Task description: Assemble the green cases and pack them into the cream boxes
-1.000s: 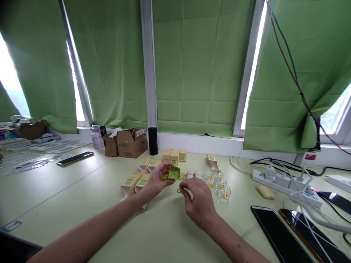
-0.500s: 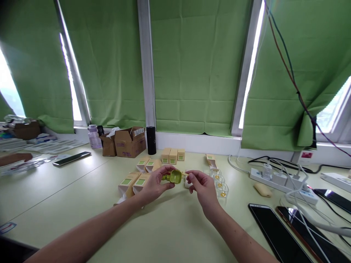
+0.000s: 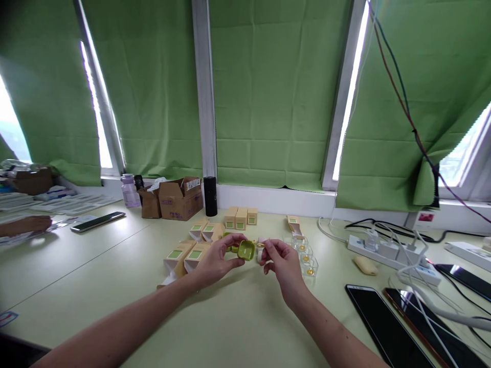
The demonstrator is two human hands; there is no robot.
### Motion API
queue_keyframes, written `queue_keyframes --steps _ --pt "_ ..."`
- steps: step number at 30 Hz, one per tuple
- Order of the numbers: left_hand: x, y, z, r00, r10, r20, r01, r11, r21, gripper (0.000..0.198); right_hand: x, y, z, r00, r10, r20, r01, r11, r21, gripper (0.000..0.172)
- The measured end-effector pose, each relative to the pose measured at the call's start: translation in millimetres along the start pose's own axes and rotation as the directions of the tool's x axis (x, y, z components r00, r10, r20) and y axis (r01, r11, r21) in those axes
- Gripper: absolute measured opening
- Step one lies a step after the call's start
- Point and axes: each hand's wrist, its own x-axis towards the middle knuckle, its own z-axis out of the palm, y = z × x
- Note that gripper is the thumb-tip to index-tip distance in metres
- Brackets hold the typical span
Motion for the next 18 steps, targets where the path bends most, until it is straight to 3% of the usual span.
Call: queue_keyframes --steps 8,18 --pt "-2 7 0.9 1.0 0.015 -0.012 -0.015 1.0 0.0 0.046 -4 3 4 0.974 -0.218 0.063 0.221 0.974 -0.053 0.042" --pt "-5 14 2.1 0.999 0.036 -0.01 -0.036 0.998 0.059 0.047 -5 4 5 0.96 -0.272 0.072 0.277 0.957 -0.083 0.036"
